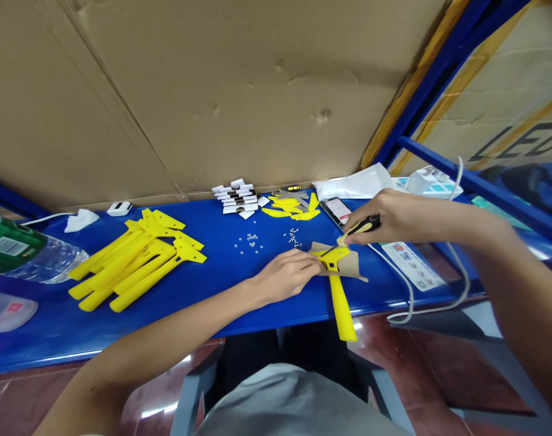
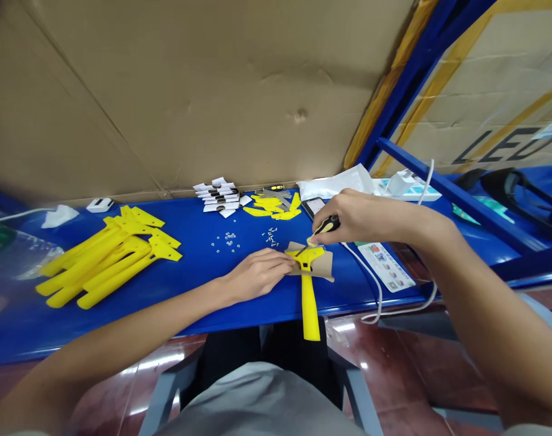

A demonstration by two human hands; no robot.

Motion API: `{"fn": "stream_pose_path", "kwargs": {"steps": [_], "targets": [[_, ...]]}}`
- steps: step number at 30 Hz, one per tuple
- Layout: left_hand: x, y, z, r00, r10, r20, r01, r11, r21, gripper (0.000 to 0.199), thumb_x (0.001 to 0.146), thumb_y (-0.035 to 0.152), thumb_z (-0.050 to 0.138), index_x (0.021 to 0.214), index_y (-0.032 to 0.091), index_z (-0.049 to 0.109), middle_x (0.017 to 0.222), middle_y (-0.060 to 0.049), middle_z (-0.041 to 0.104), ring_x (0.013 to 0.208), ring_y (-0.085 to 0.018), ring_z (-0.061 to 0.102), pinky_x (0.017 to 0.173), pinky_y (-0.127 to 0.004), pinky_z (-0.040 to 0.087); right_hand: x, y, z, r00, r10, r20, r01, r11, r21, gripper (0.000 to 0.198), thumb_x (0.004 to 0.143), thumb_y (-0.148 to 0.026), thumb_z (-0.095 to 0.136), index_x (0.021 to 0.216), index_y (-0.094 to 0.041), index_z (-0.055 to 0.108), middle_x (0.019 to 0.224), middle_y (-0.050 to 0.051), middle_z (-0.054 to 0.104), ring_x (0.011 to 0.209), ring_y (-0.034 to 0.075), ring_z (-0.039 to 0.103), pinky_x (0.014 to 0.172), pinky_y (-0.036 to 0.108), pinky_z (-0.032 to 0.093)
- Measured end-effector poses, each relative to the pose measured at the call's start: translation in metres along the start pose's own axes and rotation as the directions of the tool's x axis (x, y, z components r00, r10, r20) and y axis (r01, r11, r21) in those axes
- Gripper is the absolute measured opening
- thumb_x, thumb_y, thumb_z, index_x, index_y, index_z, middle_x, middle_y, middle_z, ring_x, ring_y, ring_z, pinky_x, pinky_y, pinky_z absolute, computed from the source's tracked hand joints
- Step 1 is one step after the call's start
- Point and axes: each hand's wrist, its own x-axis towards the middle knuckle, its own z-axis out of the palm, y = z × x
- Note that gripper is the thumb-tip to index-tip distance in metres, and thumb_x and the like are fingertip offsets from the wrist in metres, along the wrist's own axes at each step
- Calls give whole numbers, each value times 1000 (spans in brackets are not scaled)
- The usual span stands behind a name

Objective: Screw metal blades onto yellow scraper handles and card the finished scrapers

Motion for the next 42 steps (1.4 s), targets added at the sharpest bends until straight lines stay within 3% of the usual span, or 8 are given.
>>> {"fn": "stream_pose_path", "kwargs": {"steps": [15, 19, 22, 26, 32, 34, 37, 42], "targets": [[2, 3, 0, 998, -11, 54, 7, 998, 67, 29, 107, 8, 44, 122, 15, 68, 129, -13, 77, 124, -24, 71, 107, -39, 56, 64, -32, -21, 924, 126, 362, -10, 952, -305, 41, 94, -57, 64, 92, -22, 85, 82, 10, 81, 76, 27, 72, 71, 37, 48], [2, 4, 0, 998, -43, 47, 40, 998, 56, 27, 108, 10, 45, 121, 14, 68, 128, -14, 77, 119, -25, 72, 106, -40, 56, 71, -27, -21, 932, 6, 363, 73, 976, -205, 38, 83, -57, 77, 100, -23, 83, 100, 8, 83, 87, 28, 73, 73, 35, 49], [3, 5, -1, 996, -63, 57, 60, 997, 54, 27, 108, 11, 43, 119, 14, 68, 123, -14, 77, 115, -25, 73, 103, -40, 56, 72, -24, -17, 947, -16, 322, 70, 985, -157, 35, 85, -58, 75, 87, -24, 82, 78, 3, 79, 70, 21, 69, 67, 32, 46], [6, 7, -2, 991, -122, 54, 120, 992, 47, 26, 109, 12, 44, 117, 15, 68, 113, -13, 78, 107, -26, 74, 99, -41, 57, 71, -25, -9, 978, 9, 206, 29, 983, -181, 41, 88, -61, 70, 75, -24, 80, 60, 1, 72, 54, 17, 62, 61, 31, 45], [18, 5, -9, 962, -264, 71, 262, 964, 46, 33, 114, 36, 45, 129, 15, 65, 105, -13, 78, 102, -27, 76, 95, -41, 57, 55, -27, -17, 962, 151, 227, -119, 981, -150, 60, 90, -75, 64, 71, -20, 78, 58, 4, 73, 45, 15, 59, 54, 30, 42], [25, 2, -11, 946, -309, 100, 307, 951, 29, 34, 113, 39, 46, 127, 17, 67, 105, -12, 79, 101, -28, 76, 92, -40, 58, 42, -22, -27, 975, 148, 168, -117, 976, -184, 64, 93, -75, 60, 78, -16, 82, 65, 8, 77, 53, 15, 64, 60, 31, 43], [40, -3, -11, 921, -371, 116, 375, 927, -15, 32, 111, 39, 49, 118, 16, 71, 103, -14, 78, 95, -28, 77, 83, -38, 59, 16, -11, -42, 971, 194, -139, -226, 936, -269, 74, 95, -79, 50, 95, -14, 86, 85, 13, 82, 75, 21, 70, 72, 38, 43], [68, -17, -1, 847, -503, 171, 517, 854, -49, 30, 105, 41, 59, 113, 15, 70, 104, -17, 78, 99, -32, 75, 82, -41, 58, -34, -6, -27, 753, 391, -529, -468, 884, -14, 89, 88, -92, 44, 112, -15, 83, 96, 17, 81, 81, 27, 70, 72, 42, 43]]}}
